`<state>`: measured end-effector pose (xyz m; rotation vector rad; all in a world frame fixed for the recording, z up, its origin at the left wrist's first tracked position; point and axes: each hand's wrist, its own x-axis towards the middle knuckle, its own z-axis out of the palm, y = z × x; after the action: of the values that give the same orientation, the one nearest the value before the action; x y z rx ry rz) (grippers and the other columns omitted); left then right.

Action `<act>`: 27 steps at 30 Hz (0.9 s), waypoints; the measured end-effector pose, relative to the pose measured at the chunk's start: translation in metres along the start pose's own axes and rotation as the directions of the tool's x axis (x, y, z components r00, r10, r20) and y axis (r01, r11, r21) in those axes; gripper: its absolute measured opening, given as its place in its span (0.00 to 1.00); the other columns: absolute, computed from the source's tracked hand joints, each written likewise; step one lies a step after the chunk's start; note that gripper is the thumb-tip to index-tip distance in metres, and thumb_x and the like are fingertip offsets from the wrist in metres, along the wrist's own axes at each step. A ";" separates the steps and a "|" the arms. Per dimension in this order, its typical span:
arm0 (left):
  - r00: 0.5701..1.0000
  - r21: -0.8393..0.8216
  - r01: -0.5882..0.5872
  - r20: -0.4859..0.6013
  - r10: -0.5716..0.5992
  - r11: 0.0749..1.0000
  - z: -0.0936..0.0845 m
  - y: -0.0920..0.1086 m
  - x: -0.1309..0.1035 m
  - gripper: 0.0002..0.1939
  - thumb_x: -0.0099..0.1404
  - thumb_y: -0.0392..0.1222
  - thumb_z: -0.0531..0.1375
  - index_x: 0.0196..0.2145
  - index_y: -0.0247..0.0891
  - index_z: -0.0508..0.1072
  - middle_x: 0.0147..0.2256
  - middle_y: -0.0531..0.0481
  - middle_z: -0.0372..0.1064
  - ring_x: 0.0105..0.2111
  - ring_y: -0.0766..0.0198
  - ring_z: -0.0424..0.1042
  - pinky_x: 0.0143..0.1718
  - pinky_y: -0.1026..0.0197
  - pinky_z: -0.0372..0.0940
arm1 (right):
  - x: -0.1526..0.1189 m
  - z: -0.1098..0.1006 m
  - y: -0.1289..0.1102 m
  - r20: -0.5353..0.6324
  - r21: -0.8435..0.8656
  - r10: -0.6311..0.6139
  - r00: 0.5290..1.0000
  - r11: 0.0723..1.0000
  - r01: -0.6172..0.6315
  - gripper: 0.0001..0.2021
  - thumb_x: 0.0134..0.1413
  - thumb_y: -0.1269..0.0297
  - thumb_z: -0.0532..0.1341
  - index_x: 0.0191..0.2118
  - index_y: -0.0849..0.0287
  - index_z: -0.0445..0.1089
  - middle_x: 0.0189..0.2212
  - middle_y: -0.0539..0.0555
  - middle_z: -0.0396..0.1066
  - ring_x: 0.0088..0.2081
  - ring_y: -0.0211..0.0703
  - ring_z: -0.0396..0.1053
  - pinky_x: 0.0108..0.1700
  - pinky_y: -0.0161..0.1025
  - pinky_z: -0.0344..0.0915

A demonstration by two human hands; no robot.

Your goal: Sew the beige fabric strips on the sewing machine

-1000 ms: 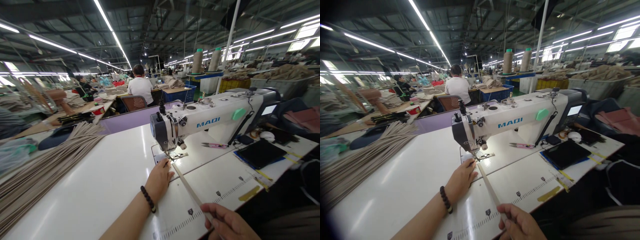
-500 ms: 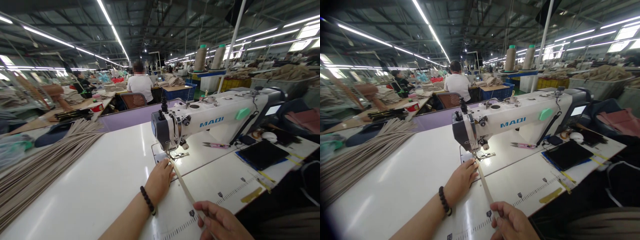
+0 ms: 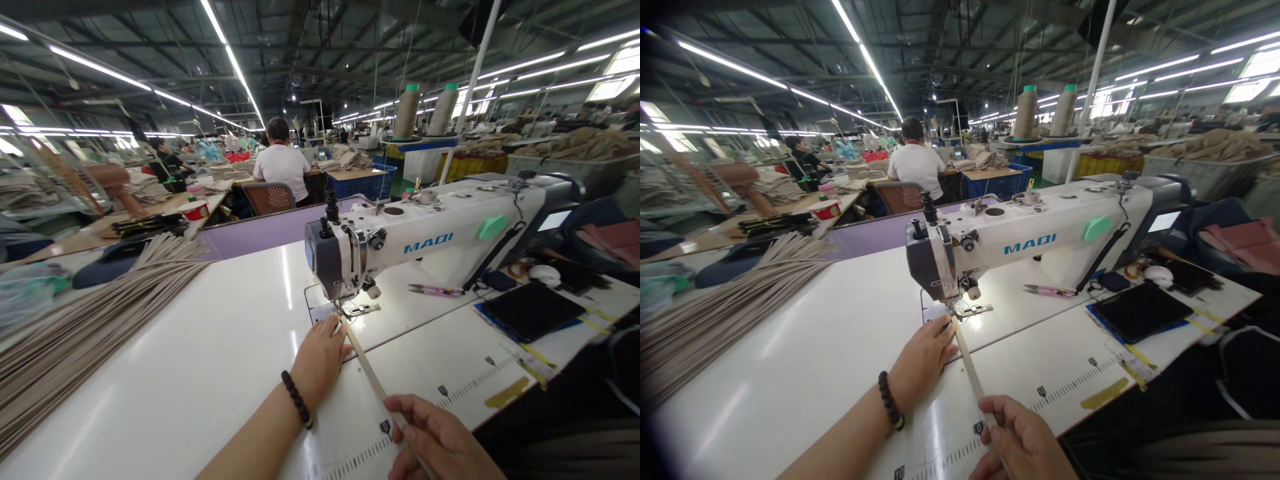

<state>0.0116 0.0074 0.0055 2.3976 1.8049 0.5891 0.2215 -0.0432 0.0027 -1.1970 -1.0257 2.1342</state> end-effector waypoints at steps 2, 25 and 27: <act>1.000 0.017 0.006 0.006 -0.006 1.000 0.000 0.000 0.001 0.12 0.62 0.34 0.57 0.44 0.36 0.67 0.48 0.41 0.65 0.48 0.53 0.66 0.51 0.48 0.63 | 0.002 0.002 0.000 -0.001 0.010 -0.005 1.000 1.000 0.005 0.23 0.45 0.54 0.63 0.44 0.61 0.59 0.30 0.50 0.64 0.26 0.42 0.72 0.28 0.36 0.65; 0.996 -0.040 0.092 0.012 -0.091 0.995 -0.019 -0.044 0.028 0.12 0.62 0.29 0.50 0.36 0.35 0.72 0.44 0.43 0.70 0.38 0.60 0.73 0.43 0.58 0.69 | 0.048 -0.059 -0.090 0.215 -0.967 -0.669 0.711 -0.045 0.250 0.19 0.58 0.69 0.44 0.50 0.67 0.64 0.47 0.66 0.68 0.50 0.53 0.65 0.54 0.50 0.61; 0.996 -0.051 0.087 0.001 -0.087 0.995 -0.025 -0.057 0.041 0.13 0.60 0.26 0.49 0.31 0.36 0.72 0.39 0.44 0.72 0.36 0.60 0.73 0.41 0.58 0.69 | 0.066 -0.095 -0.109 0.277 -0.929 -0.683 0.675 -0.369 0.008 0.22 0.55 0.78 0.42 0.52 0.71 0.63 0.50 0.68 0.66 0.51 0.52 0.64 0.54 0.50 0.60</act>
<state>-0.0398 0.0589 0.0221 2.2739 1.8604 0.6190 0.2756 0.1046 0.0248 -1.3213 -2.5336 -0.1739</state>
